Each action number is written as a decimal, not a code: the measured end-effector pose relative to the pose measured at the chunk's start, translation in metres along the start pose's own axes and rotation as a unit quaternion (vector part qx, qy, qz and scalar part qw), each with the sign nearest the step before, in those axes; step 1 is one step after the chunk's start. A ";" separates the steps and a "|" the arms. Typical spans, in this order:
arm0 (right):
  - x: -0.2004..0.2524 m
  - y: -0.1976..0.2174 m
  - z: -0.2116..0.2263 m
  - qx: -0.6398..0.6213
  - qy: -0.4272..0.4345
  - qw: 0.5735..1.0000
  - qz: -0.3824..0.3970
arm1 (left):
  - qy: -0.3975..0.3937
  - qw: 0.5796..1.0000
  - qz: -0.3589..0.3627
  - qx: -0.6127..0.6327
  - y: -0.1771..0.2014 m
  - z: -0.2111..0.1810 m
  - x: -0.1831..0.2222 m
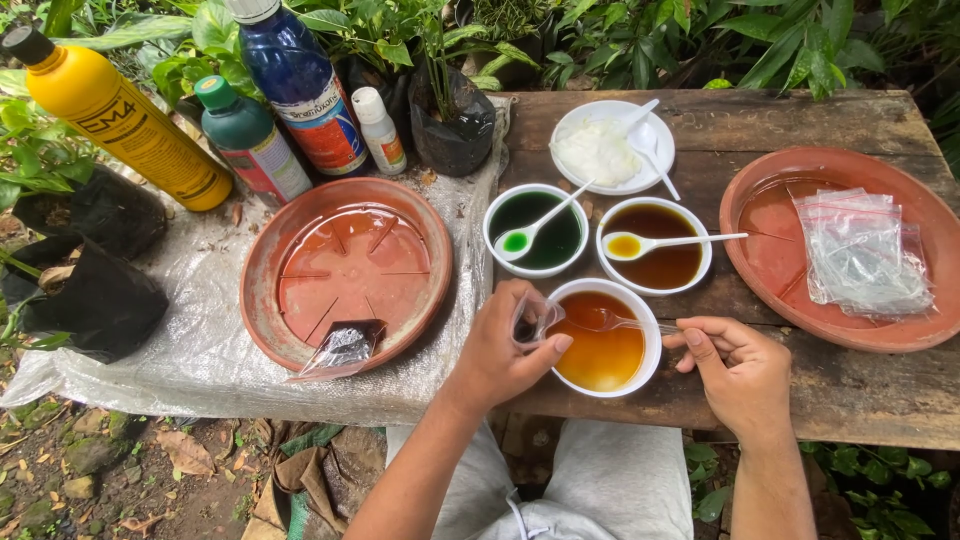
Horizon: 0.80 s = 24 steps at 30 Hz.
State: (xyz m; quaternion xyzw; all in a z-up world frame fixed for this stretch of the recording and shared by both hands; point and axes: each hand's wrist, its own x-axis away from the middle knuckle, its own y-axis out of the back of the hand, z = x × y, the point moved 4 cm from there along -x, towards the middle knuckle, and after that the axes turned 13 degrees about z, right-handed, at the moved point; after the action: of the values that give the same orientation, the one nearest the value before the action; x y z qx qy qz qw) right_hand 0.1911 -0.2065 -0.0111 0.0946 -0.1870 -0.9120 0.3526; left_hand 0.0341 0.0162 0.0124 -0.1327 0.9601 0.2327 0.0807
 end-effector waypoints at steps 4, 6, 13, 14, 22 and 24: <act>0.000 0.000 0.002 0.011 -0.001 1.000 -0.002 | 0.001 1.000 -0.003 -0.007 0.000 0.001 0.000; 0.000 -0.001 0.002 0.007 -0.003 1.000 -0.002 | 0.001 1.000 -0.002 -0.011 0.000 0.000 0.000; -0.001 0.001 -0.001 -0.018 -0.007 1.000 0.002 | 0.000 1.000 -0.003 -0.015 -0.001 0.003 0.000; -0.001 0.001 -0.001 -0.022 -0.003 1.000 0.002 | -0.001 1.000 -0.004 -0.014 -0.001 0.002 0.000; 0.001 0.003 -0.001 -0.020 0.012 1.000 -0.001 | 0.007 1.000 0.002 -0.007 -0.001 0.002 0.000; 0.001 0.003 -0.002 -0.033 0.008 0.999 -0.003 | -0.001 1.000 -0.004 -0.011 0.000 0.001 0.000</act>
State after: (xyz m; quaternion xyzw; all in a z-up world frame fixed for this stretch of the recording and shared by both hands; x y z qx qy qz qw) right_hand 0.1923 -0.2099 -0.0117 0.0909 -0.1535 -0.9179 0.3544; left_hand 0.0344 0.0164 0.0117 -0.1373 0.9567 0.2434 0.0814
